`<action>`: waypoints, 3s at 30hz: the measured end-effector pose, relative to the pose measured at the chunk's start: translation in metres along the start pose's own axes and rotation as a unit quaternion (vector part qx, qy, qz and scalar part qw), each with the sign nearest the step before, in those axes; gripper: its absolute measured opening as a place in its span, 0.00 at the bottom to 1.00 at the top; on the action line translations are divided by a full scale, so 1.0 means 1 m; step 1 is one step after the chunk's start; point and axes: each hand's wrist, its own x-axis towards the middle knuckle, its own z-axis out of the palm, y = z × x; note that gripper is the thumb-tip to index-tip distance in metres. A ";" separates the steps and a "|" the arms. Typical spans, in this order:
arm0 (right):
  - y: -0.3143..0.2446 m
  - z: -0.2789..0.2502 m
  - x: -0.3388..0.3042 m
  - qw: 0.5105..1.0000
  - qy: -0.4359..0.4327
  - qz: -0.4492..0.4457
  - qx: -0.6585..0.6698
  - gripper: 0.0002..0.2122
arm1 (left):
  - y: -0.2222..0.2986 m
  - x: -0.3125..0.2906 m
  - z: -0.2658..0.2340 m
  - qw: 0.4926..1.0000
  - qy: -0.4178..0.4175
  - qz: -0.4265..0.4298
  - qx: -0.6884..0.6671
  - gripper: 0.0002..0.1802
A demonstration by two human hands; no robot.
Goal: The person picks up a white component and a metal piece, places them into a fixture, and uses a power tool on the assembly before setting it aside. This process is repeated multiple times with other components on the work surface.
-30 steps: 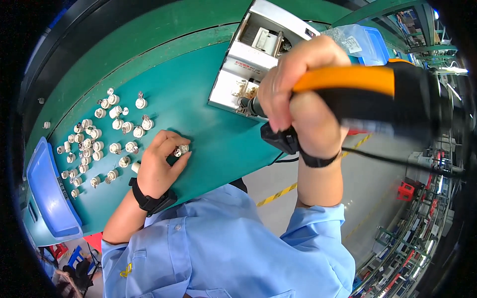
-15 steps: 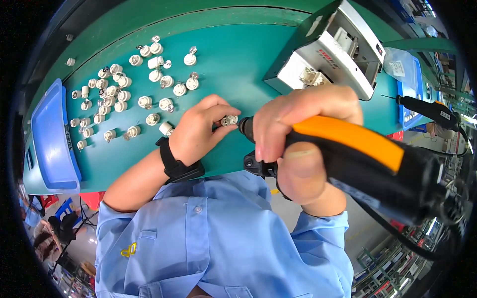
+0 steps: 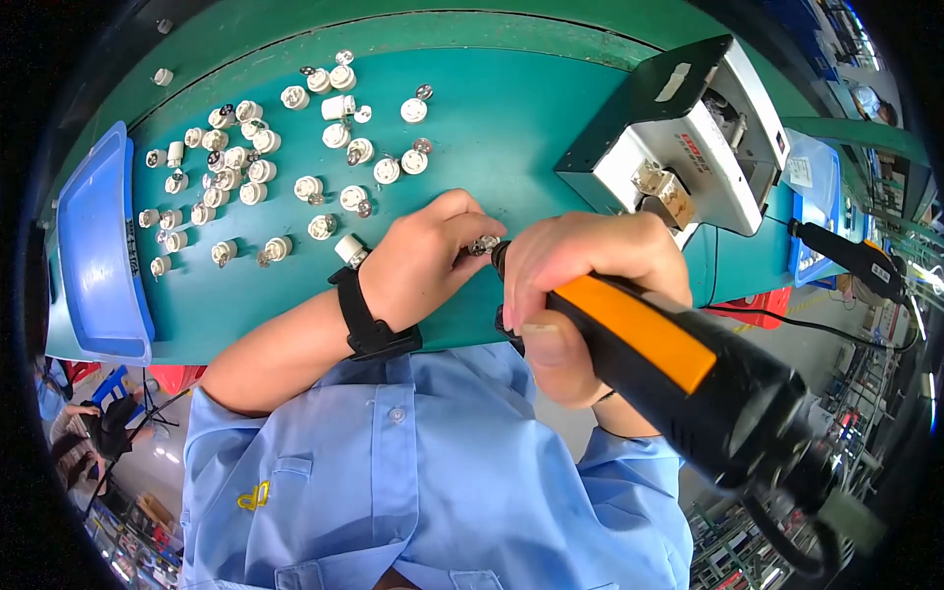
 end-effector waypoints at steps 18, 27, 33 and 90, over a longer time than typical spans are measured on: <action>-0.028 -0.043 -0.006 0.974 0.137 -0.138 0.120 0.17 | -0.002 0.105 -0.147 0.957 0.070 -0.034 0.281 0.15; -0.018 -0.046 -0.023 0.974 0.183 -0.127 0.045 0.16 | -0.048 0.103 -0.279 0.785 0.201 -0.160 0.564 0.26; -0.028 -0.055 0.001 0.967 0.197 -0.143 0.080 0.17 | -0.135 0.030 -0.351 0.895 0.148 -0.293 0.301 0.08; 0.003 -0.011 0.011 1.000 0.024 0.009 0.010 0.18 | -0.003 0.010 0.011 0.997 0.014 -0.029 -0.067 0.12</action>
